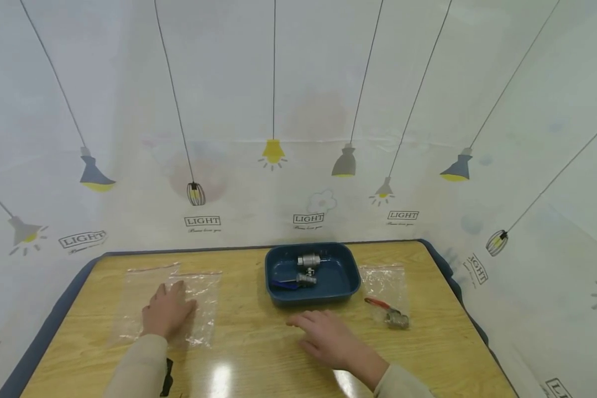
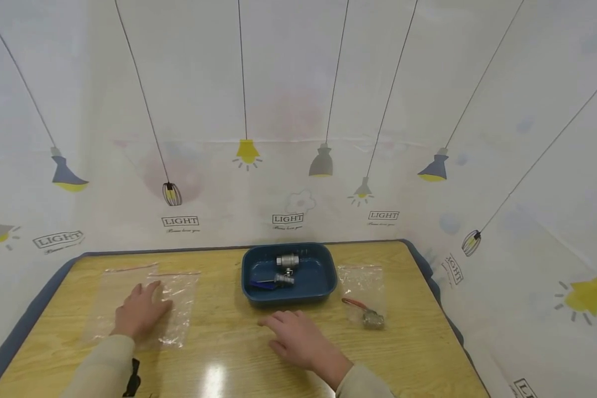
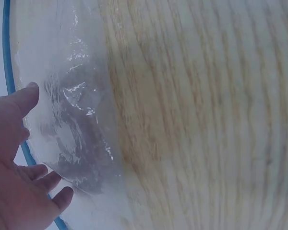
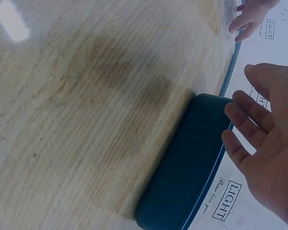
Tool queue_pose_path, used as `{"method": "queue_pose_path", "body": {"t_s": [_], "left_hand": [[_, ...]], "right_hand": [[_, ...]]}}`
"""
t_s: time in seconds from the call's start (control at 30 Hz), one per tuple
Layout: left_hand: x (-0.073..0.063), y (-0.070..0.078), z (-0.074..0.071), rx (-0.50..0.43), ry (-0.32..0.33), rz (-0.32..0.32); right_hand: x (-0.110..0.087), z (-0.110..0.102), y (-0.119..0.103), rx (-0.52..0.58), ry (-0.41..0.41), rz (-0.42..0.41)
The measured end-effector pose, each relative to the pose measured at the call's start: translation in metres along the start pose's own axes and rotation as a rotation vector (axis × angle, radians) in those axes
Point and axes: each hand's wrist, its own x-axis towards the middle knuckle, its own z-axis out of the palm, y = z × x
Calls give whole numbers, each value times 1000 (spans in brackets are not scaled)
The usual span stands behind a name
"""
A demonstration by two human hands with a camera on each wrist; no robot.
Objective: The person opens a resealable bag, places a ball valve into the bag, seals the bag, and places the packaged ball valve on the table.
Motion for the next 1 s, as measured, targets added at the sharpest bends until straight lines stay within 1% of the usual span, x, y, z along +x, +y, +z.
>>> {"method": "queue_pose_path", "body": {"t_s": [0.13, 0.27, 0.4, 0.47, 0.5, 0.6, 0.7, 0.73, 0.9, 1.0], "left_hand": [[2, 2, -3, -37, 33, -33], [5, 5, -6, -93, 24, -70], [7, 7, -7, -134, 21, -81], [8, 7, -8, -182, 25, -82], [8, 8, -8, -220, 23, -86], [7, 9, -9, -370, 13, -90], [5, 13, -11, -478, 4, -81], [5, 15, -11, -490, 3, -69], [2, 23, -13, -493, 11, -6], [1, 27, -13, -486, 40, 51]], "right_hand": [[0, 1, -1, 8, -2, -8], [0, 2, -1, 28, 0, -8], [0, 3, -2, 16, 21, -18], [0, 4, -2, 9, 25, -15], [0, 4, -2, 7, 27, -14], [0, 5, -3, 7, 29, -9], [-1, 6, -4, 12, 32, -7], [-1, 6, -4, 17, 30, -5], [-1, 7, -4, 41, 21, 8], [-1, 7, -4, 54, 15, 22]]}}
